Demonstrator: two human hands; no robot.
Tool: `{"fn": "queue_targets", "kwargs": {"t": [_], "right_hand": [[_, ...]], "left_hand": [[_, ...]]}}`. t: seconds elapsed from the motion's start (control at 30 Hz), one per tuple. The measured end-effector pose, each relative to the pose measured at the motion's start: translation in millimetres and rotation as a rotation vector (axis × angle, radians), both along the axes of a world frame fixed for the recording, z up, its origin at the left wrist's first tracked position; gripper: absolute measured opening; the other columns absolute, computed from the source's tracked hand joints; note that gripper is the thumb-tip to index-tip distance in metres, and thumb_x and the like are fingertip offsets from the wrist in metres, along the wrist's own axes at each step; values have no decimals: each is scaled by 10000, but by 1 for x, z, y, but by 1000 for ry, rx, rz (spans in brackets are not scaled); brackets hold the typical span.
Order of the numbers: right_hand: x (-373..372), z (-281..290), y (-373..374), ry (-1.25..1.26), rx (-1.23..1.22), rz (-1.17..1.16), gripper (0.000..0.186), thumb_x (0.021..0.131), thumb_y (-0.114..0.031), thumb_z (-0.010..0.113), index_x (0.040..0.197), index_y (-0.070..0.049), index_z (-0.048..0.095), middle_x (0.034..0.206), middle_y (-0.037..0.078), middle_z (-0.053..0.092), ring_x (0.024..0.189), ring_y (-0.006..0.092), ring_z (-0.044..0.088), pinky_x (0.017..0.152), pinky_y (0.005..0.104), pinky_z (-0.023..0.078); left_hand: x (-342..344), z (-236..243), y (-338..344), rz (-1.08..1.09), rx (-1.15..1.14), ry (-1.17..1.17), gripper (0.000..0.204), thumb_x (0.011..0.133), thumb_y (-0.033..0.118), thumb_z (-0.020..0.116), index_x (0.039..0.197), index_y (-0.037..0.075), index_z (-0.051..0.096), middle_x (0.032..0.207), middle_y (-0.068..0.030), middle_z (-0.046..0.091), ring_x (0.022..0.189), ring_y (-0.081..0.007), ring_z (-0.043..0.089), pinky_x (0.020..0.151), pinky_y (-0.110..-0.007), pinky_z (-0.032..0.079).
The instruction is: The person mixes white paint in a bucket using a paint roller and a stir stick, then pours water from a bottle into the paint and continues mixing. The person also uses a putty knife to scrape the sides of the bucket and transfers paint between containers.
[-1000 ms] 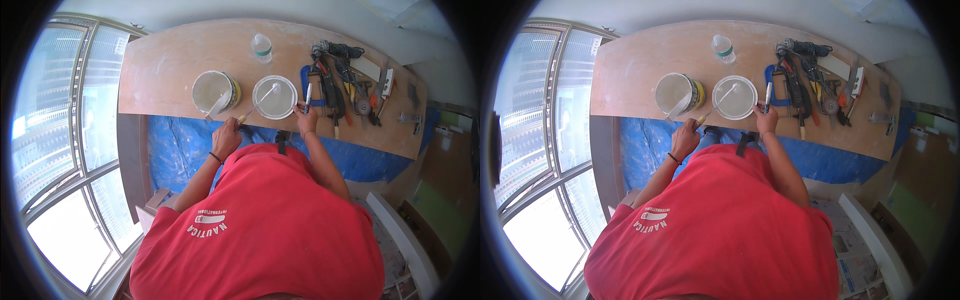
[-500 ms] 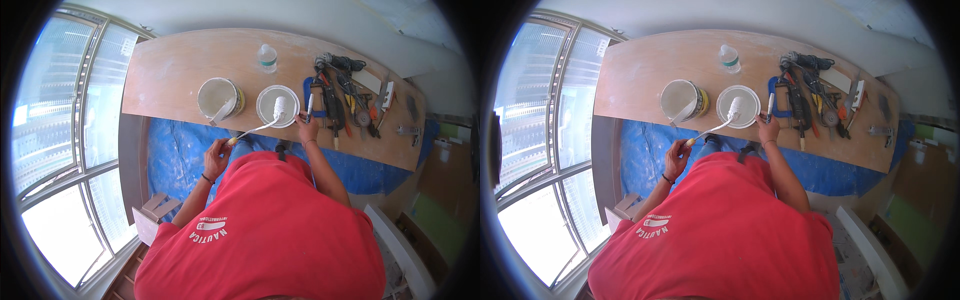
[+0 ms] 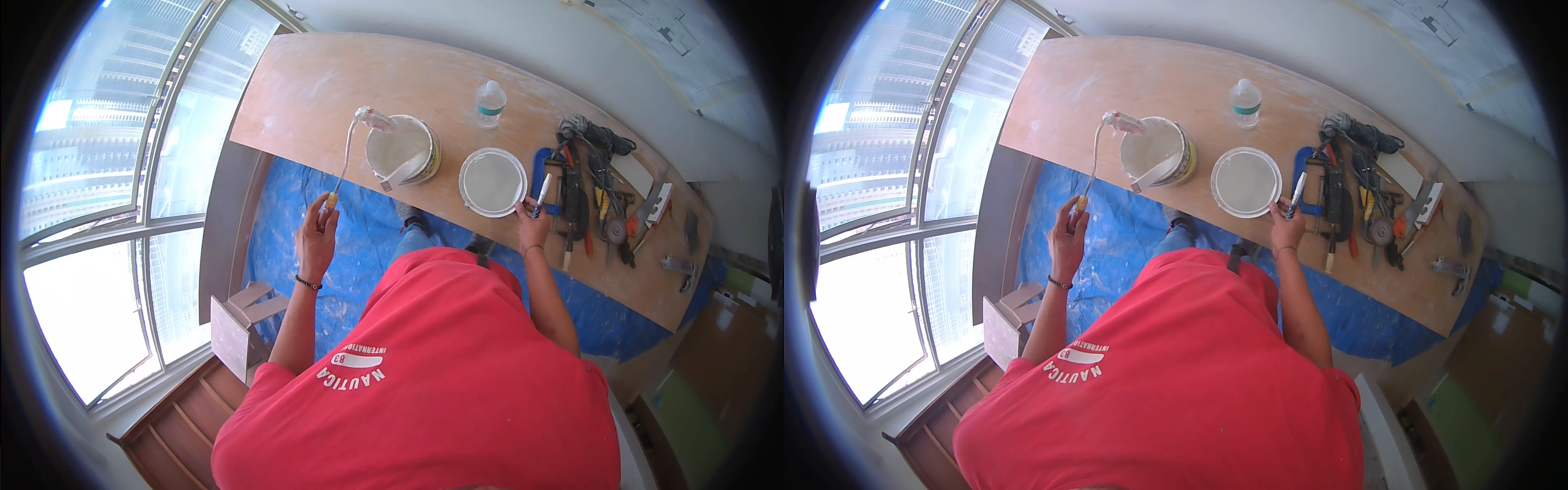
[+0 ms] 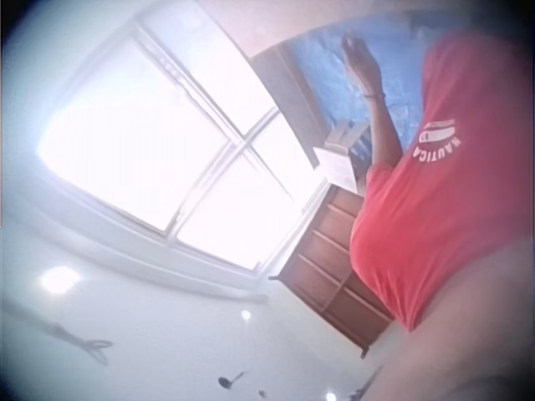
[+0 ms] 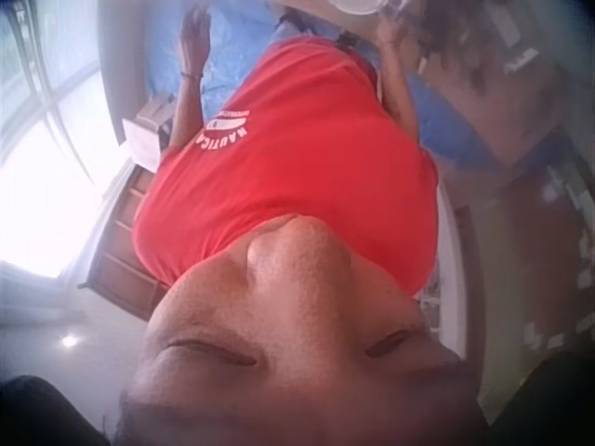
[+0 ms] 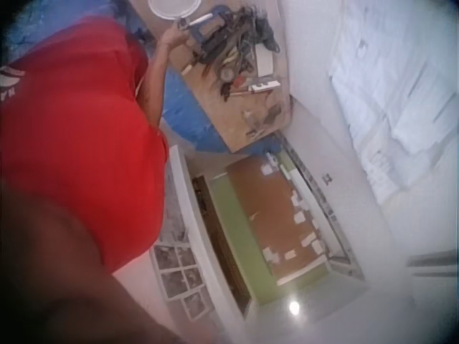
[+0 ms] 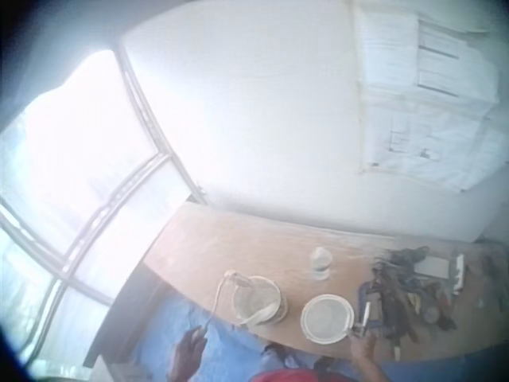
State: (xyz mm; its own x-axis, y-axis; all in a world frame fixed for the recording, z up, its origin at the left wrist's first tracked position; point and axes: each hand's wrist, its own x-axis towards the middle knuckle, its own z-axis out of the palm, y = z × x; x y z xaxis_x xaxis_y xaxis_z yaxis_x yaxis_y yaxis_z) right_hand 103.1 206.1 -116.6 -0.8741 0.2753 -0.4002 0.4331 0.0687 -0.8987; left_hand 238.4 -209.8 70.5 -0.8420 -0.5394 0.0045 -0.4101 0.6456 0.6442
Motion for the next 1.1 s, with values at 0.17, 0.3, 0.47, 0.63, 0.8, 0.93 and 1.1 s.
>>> {"fn": "queue_targets", "kwargs": {"t": [0.17, 0.3, 0.47, 0.63, 0.8, 0.93, 1.1], "right_hand": [[0, 2, 0, 6, 17, 17, 302, 949, -89, 800, 1201, 47, 705, 1083, 121, 758, 952, 181, 735, 864, 314, 600], [0, 0, -1, 6, -32, -1, 295, 960, -84, 788, 1208, 49, 699, 1081, 114, 749, 963, 181, 727, 876, 316, 602], [0, -3, 0, 10, -77, -1, 327, 964, -79, 786, 1240, 64, 680, 1088, 112, 724, 957, 181, 706, 867, 323, 592], [0, -6, 1, 10, -34, 5, 317, 958, -90, 794, 1218, 60, 693, 1089, 120, 743, 970, 186, 719, 882, 325, 597], [0, -7, 1, 21, -20, -3, 320, 947, -108, 809, 1201, 57, 706, 1089, 126, 758, 964, 190, 729, 887, 324, 595], [2, -5, 0, 25, -17, -16, 314, 942, -107, 815, 1193, 52, 712, 1080, 128, 762, 951, 189, 729, 876, 320, 592], [1, -3, -1, 28, -10, -12, 308, 939, -100, 816, 1187, 51, 713, 1072, 125, 765, 948, 188, 729, 872, 319, 594]], "left_hand": [[-12, -18, -4, 19, 56, -141, 409, 1015, 287, 714, 1396, 146, 668, 822, -75, 721, 692, -109, 620, 669, -316, 522], [-17, -30, -1, 26, 189, -179, 414, 1006, 314, 712, 1382, 141, 693, 887, -108, 757, 736, -151, 679, 704, -330, 547], [-24, -38, -1, -4, 109, -258, 412, 1005, 325, 702, 1368, 129, 702, 1062, -161, 802, 932, -219, 787, 785, -352, 583], [-28, -40, -8, 38, 162, -250, 431, 1002, 326, 702, 1380, 119, 701, 1129, -176, 792, 1027, -263, 784, 840, -357, 588], [-29, -36, -13, 29, 151, -250, 448, 998, 326, 709, 1395, 117, 697, 1133, -172, 793, 1002, -223, 782, 842, -334, 580], [-30, -31, -15, 42, 183, -246, 462, 995, 323, 716, 1402, 106, 692, 1118, -164, 797, 972, -179, 772, 833, -319, 572], [-33, -25, -15, 32, 155, -263, 455, 996, 311, 717, 1394, 92, 695, 1106, -163, 801, 956, -151, 760, 825, -308, 566]]}}
